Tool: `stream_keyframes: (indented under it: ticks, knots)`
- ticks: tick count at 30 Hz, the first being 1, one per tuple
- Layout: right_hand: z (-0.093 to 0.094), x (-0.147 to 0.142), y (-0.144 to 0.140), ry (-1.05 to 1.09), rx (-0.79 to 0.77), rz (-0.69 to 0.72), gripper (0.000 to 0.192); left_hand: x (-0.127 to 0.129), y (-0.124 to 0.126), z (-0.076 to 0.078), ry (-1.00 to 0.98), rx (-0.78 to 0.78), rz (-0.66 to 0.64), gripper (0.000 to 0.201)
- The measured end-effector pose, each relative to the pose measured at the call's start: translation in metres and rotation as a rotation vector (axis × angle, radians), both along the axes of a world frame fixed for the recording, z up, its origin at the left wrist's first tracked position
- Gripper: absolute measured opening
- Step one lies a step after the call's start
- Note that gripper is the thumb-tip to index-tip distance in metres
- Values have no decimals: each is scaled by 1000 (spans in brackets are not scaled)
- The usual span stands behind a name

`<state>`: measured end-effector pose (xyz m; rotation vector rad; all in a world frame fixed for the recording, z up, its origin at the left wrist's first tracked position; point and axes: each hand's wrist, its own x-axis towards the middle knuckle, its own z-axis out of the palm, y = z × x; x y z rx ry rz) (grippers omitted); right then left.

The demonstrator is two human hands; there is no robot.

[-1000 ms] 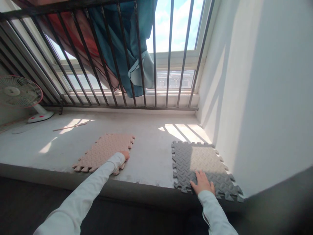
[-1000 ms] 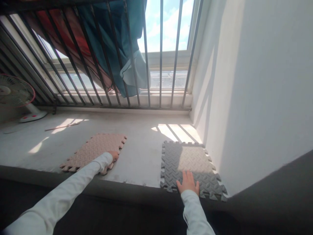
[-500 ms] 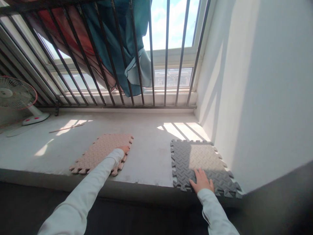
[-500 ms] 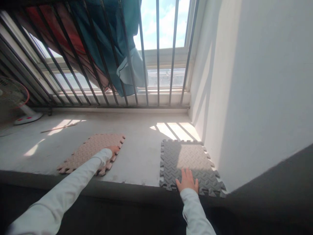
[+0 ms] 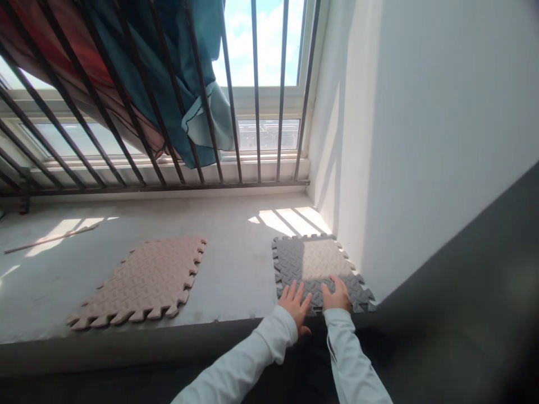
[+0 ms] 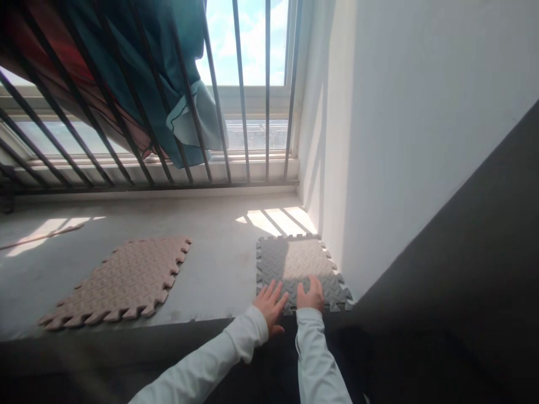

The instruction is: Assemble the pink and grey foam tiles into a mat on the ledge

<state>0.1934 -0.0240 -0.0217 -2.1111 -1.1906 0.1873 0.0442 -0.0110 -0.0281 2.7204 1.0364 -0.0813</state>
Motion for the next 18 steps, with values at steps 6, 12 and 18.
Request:
stream_keyframes:
  ticks: [6,12,18]
  knots:
    - [-3,23,-31,169,32,-218,41,61,-9,-9,32,-105,290,47]
    - [5,39,-50,181,62,-250,45,39,5,30,16,-70,202,41]
    - [10,46,-60,136,85,-263,50,-36,49,127,-101,120,249,41]
